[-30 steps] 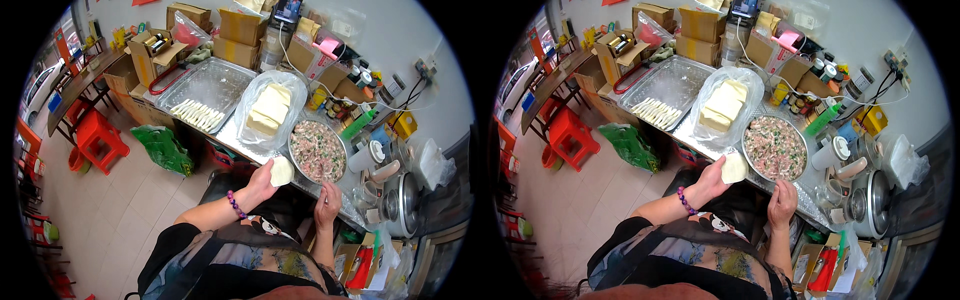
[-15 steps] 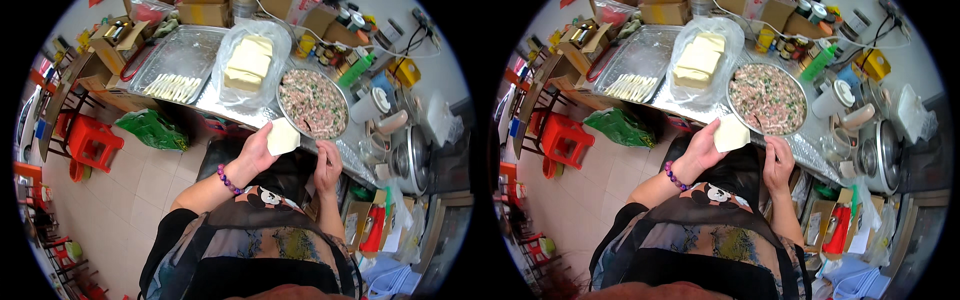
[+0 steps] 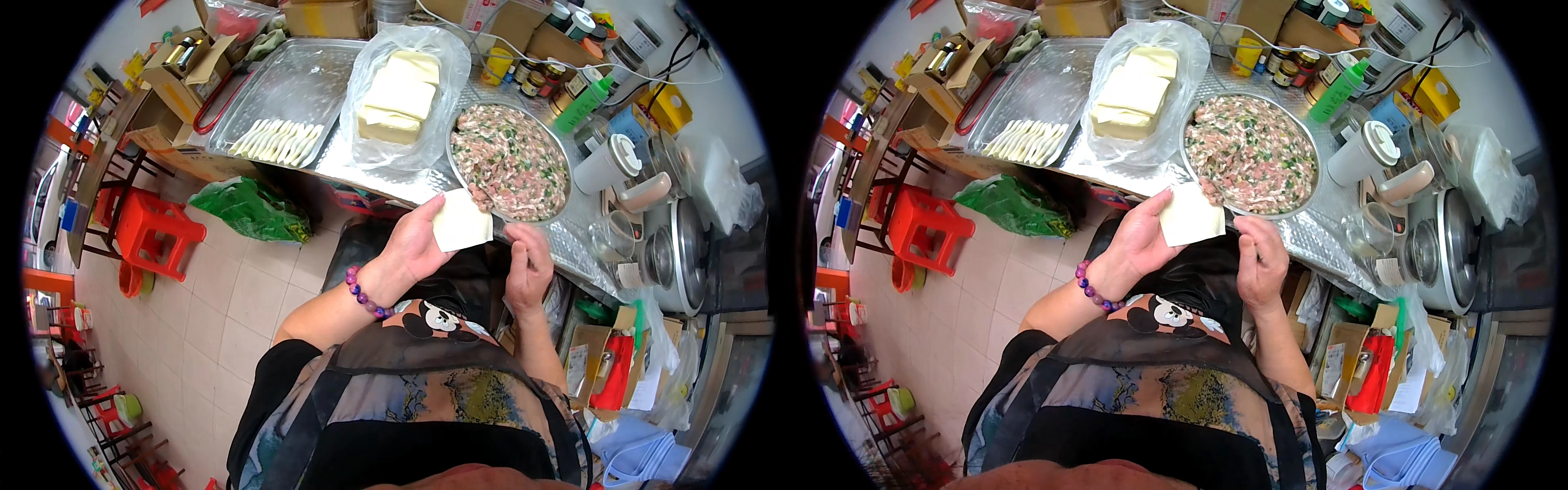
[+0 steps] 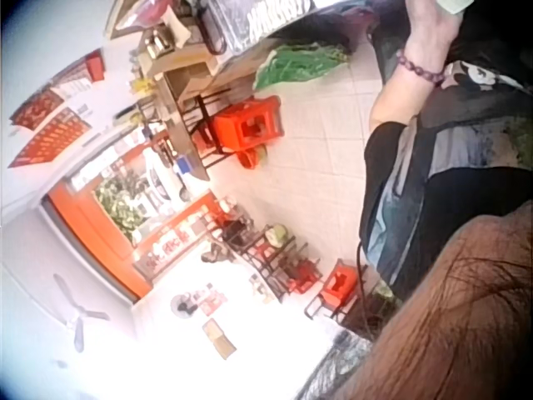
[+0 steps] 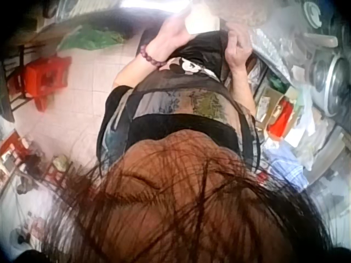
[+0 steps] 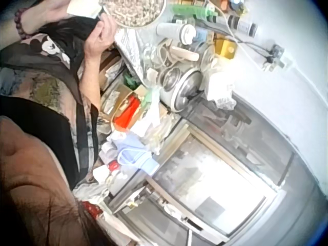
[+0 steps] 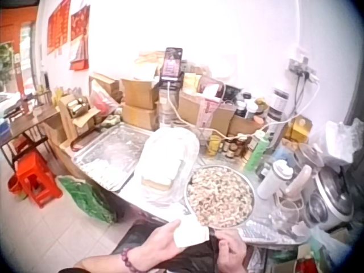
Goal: The person picks up a square wrapper, uses a spoon to scoop a meat filling onto it, and then folds the wrapper by hand into a long roll, repeating this for several dumplings and placing them on a metal tray.
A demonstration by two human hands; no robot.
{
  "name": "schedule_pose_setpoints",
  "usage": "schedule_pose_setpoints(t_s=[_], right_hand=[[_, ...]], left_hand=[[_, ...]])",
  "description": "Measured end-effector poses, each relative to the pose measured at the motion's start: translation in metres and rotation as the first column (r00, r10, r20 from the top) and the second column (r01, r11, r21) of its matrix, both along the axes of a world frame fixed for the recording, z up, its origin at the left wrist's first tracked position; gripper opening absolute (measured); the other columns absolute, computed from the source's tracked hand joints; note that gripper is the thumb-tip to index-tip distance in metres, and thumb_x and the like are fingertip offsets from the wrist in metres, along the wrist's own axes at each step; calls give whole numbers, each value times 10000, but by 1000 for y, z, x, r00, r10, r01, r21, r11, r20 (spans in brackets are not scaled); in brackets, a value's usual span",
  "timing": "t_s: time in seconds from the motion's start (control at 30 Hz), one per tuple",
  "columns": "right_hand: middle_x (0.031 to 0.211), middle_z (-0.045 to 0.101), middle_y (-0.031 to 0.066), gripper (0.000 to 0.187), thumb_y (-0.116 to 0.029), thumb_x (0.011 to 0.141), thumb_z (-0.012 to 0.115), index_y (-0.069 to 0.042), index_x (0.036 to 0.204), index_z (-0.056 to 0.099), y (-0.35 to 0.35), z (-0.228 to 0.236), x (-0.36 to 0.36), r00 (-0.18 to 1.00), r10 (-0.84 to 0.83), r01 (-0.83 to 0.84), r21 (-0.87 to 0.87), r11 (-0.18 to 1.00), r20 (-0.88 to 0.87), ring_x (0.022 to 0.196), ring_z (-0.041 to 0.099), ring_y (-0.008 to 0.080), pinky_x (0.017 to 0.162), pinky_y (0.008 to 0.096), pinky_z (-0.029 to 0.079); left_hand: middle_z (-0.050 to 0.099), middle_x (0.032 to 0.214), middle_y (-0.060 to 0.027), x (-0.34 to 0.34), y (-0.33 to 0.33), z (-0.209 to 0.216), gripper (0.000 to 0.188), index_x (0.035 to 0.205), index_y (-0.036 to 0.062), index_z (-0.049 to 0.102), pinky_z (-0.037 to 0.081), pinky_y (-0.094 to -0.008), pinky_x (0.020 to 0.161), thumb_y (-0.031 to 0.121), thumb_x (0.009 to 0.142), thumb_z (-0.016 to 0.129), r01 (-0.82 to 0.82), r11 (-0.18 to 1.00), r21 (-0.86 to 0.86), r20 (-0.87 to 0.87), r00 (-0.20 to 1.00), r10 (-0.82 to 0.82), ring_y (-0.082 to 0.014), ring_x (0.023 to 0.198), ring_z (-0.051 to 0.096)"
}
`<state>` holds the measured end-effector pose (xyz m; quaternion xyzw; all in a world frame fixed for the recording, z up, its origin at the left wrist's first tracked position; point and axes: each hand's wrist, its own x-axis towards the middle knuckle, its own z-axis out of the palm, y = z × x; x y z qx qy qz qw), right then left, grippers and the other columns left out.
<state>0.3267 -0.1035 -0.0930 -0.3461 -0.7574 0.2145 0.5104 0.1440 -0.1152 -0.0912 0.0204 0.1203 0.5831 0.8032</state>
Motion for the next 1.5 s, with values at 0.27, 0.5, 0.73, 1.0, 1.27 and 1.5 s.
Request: schedule_pose_setpoints(t_s=[0.27, 0.5, 0.73, 1.0, 1.27, 1.5], right_hand=[[998, 591, 100, 336, -65, 679, 677, -22, 1005, 606, -6, 12, -6, 865, 164, -332, 295, 896, 475, 863, 587, 272, 688, 359, 474], [981, 605, 103, 315, -53, 679, 670, -17, 988, 617, -8, 27, -4, 864, 195, -363, 305, 881, 464, 851, 596, 275, 684, 353, 477], [958, 614, 107, 291, -15, 676, 659, -26, 966, 631, -5, 35, -15, 921, 127, -276, 388, 879, 369, 843, 594, 295, 704, 359, 480], [965, 606, 89, 308, -47, 676, 678, -37, 977, 619, -11, 41, -33, 834, 206, -410, 327, 851, 512, 855, 591, 259, 682, 356, 467], [968, 612, 72, 317, -49, 656, 684, -51, 968, 624, -14, 52, -33, 843, 176, -404, 381, 832, 508, 865, 593, 251, 686, 352, 472], [958, 616, 77, 298, -42, 667, 678, -44, 960, 623, -16, 54, -30, 801, 279, -469, 267, 842, 530, 851, 596, 264, 693, 350, 473]], left_hand=[[492, 1217, -177, -16, 5, -3, 415, 1243, -41, 377, 341, -427, 1014, 236, 964, 244, 22, 998, -52, -36, 999, -23, -292, 1140, 478], [459, 1251, -186, -30, 2, 2, 446, 1263, -55, 339, 318, -436, 1029, 266, 971, 237, -117, 988, -103, -30, 993, 114, -296, 1167, 450], [532, 1155, -154, -35, -1, -18, 422, 1209, -26, 416, 397, -434, 951, 283, 974, 250, -37, 993, 116, 168, 986, 17, -280, 1043, 534], [523, 1187, -127, -29, -5, 3, 400, 1240, 21, 429, 403, -400, 956, 265, 975, 253, -109, 994, 24, -18, 994, 109, -256, 1071, 528], [476, 1251, -126, -31, -7, 2, 421, 1273, 39, 393, 354, -414, 1002, 300, 977, 246, -154, 988, 24, -5, 988, 154, -265, 1148, 471], [472, 1256, -132, -31, -5, 3, 434, 1273, 35, 391, 351, -415, 1004, 316, 975, 244, -138, 990, 10, 8, 990, 138, -267, 1157, 465]])
